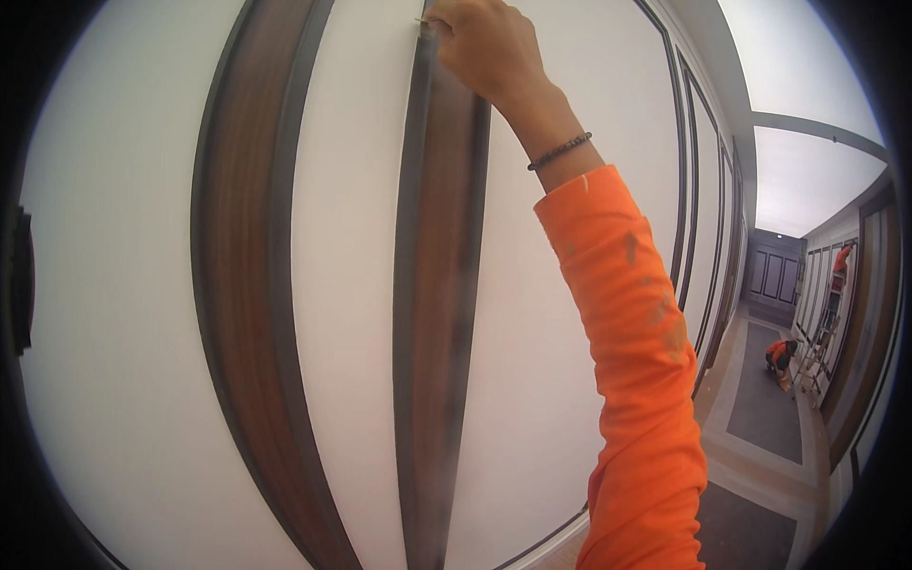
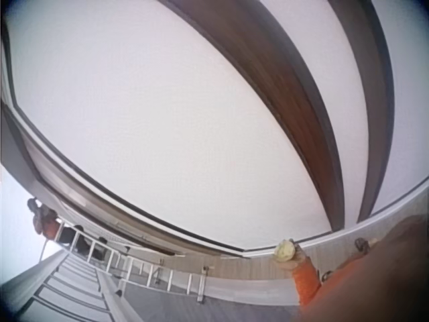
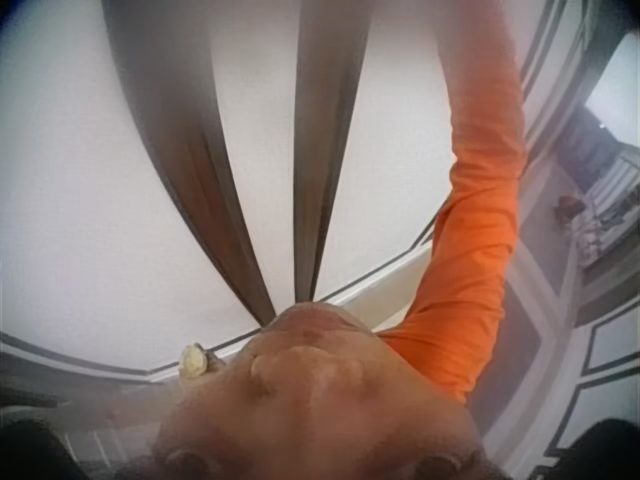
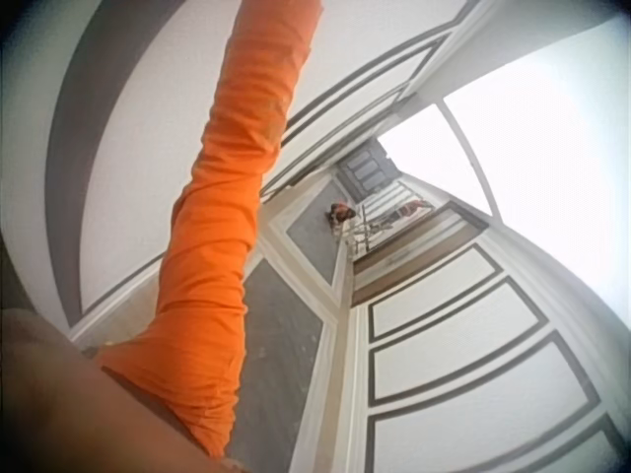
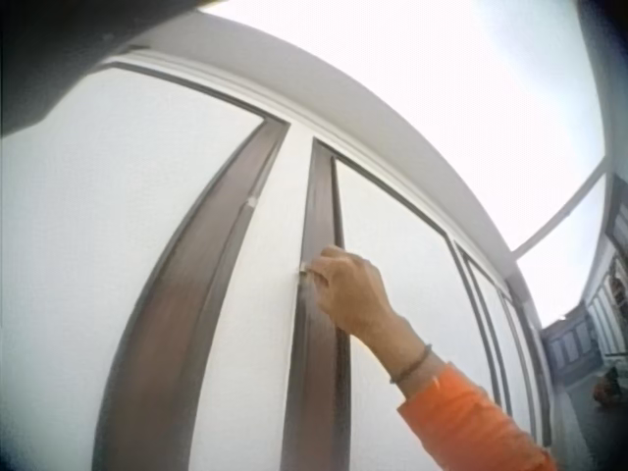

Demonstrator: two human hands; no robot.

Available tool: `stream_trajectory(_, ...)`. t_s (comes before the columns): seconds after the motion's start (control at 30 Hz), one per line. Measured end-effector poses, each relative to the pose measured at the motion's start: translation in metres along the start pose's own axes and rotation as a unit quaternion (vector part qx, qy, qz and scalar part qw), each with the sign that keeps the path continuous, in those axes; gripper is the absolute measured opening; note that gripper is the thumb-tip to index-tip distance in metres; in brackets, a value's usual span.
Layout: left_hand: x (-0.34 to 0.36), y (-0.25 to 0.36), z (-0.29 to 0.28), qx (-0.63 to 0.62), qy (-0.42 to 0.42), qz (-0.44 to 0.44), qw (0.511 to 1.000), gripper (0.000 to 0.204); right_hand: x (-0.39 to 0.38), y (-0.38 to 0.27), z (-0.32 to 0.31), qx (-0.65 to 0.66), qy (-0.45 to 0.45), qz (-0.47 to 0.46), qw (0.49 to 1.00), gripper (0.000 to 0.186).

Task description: The person applies a yellowish paste to the seams of a wall panel using a small spatula. They repeatedly scoop paste from a container and smooth it into the gaps between the white and dark wood trim. The person walks down a hallway and briefly enters a cluttered room before returning to the wall.

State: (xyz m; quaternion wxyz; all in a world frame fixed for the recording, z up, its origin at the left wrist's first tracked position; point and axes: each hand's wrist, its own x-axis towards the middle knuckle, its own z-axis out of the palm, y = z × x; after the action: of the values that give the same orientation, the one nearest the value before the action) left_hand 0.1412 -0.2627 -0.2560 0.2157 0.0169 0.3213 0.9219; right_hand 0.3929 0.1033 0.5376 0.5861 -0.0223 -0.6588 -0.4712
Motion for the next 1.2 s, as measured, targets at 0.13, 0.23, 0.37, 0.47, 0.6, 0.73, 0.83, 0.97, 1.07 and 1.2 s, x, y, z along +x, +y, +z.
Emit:
stream_trajectory(0.13, -0.008, 0.003, 0.012, 0.003, 0.0, 0.002, 1.0, 0.045, -0.008, -0.003, 0.0, 0.015, 0.011, -0.019, 1.0, 0.017)
stream_trajectory(0.23, -0.004, 0.004, 0.004, 0.007, -0.004, 0.001, 1.0, 0.045, -0.016, 0.001, -0.003, 0.012, -0.006, -0.01, 1.0, 0.017)
stream_trajectory(0.37, -0.003, 0.002, -0.009, 0.01, -0.006, 0.002, 1.0, 0.045, -0.022, 0.005, -0.006, 0.005, -0.001, -0.027, 1.0, 0.017)
stream_trajectory(0.47, -0.003, 0.001, -0.02, 0.012, -0.005, 0.004, 1.0, 0.045, -0.025, 0.005, -0.005, 0.025, 0.002, -0.028, 0.999, 0.016)
stream_trajectory(0.6, -0.016, 0.004, -0.006, 0.014, -0.004, 0.006, 1.0, 0.045, -0.024, 0.002, -0.014, 0.0, -0.023, -0.035, 0.999, 0.014)
stream_trajectory(0.73, -0.024, 0.015, 0.008, 0.018, 0.0, 0.008, 1.0, 0.045, -0.024, -0.001, -0.019, 0.042, 0.0, -0.042, 0.998, 0.015)
stream_trajectory(0.83, -0.027, 0.018, 0.039, 0.011, -0.001, 0.016, 1.0, 0.045, -0.013, 0.0, -0.02, 0.053, 0.045, -0.044, 0.997, 0.017)
stream_trajectory(0.97, -0.029, 0.028, 0.056, 0.016, -0.005, 0.014, 1.0, 0.046, -0.011, 0.012, -0.009, 0.025, 0.036, 0.0, 0.999, 0.017)
stream_trajectory(1.07, -0.02, 0.014, 0.028, 0.013, -0.002, 0.017, 1.0, 0.046, -0.008, 0.007, -0.003, 0.032, 0.02, 0.028, 0.999, 0.018)
stream_trajectory(1.2, -0.023, 0.014, 0.037, 0.011, 0.0, 0.02, 1.0, 0.046, -0.007, 0.003, -0.003, 0.025, -0.009, 0.034, 0.999, 0.017)
